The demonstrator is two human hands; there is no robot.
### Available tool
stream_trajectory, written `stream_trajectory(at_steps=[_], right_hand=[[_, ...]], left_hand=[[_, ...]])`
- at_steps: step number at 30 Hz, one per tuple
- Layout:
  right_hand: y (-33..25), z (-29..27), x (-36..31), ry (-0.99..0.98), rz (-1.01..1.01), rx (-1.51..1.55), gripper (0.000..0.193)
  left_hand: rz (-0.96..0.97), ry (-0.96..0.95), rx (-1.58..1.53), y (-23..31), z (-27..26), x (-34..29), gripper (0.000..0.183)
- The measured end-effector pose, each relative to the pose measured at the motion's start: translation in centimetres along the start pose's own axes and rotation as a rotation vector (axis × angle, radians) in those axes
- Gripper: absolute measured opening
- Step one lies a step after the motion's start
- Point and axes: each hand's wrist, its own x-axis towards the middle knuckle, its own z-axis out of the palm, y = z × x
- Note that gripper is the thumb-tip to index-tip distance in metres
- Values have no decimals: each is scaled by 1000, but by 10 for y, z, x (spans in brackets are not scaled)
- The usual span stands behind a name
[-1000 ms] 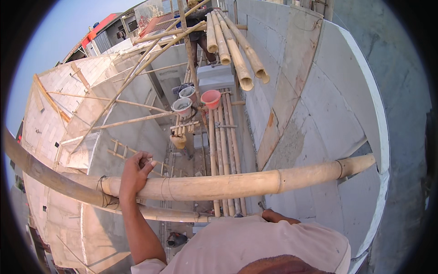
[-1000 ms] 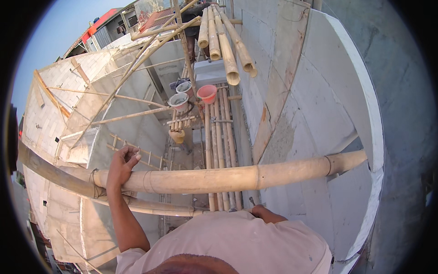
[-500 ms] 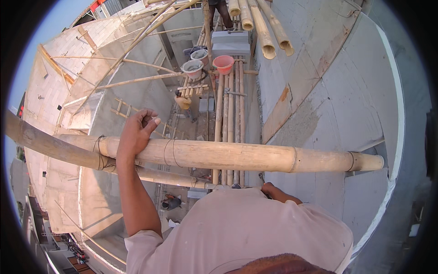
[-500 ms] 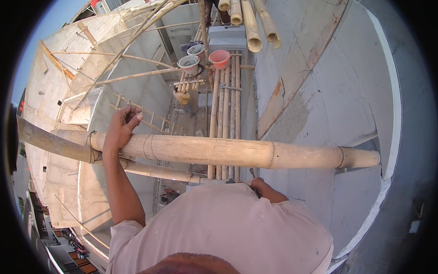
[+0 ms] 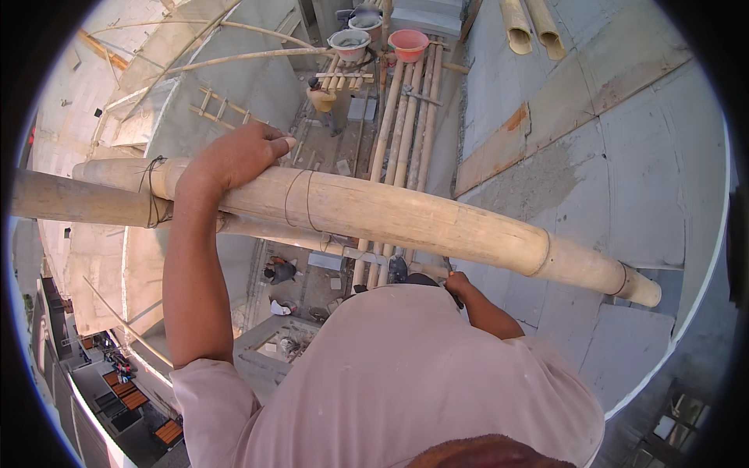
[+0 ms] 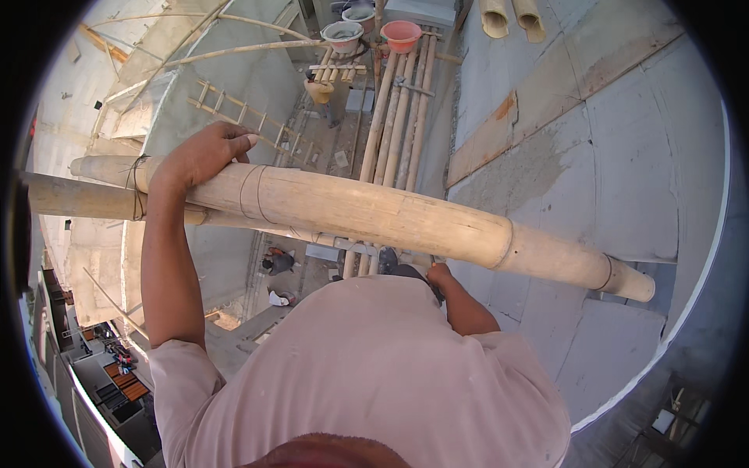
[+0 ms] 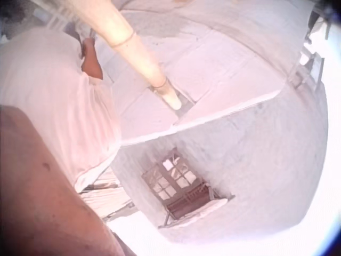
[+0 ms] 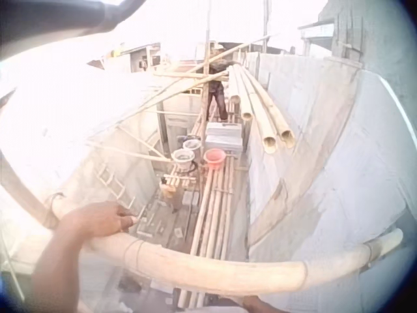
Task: The person measures a white building block using a tape measure and then proceeds to secure bamboo poles to an existing structure using wire and a pair of pliers.
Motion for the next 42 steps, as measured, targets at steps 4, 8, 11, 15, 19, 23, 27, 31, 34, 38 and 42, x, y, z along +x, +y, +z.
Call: stream_trajectory(at_steps=[4,8,11,15,19,23,27,31,34,38,42], right_hand=[[10,22,7,5,169,205,35],[32,41,21,-25,362,604,34],[10,9,0,-156,270,277,31],[1,-2,-10,-100,339,423,30],[-17,-13,-26,10,488,712,30],[-1,4,-10,116,239,575,29],[20,7,10,-53,-36,50,29],[27,10,19,-116,-183,-237,28],[30,19,19,-130,-214,-295,28],[36,33,25,-132,-249,-337,27],[36,34,31,-118,-253,-379,27]], left_hand=[[37,121,-16,-7,4,-6,53],[40,158,20,12,-5,-11,52],[71,181,-28,-2,0,-14,51],[101,214,-26,-1,1,-12,50],[102,202,-54,-3,1,-17,50],[111,197,-71,5,-2,-19,50],[127,237,-45,-5,2,-16,49],[128,230,-59,-5,3,-13,49],[134,202,-99,-6,3,-15,50],[158,221,-181,-5,1,-10,51],[100,193,-74,2,-4,-27,53]])
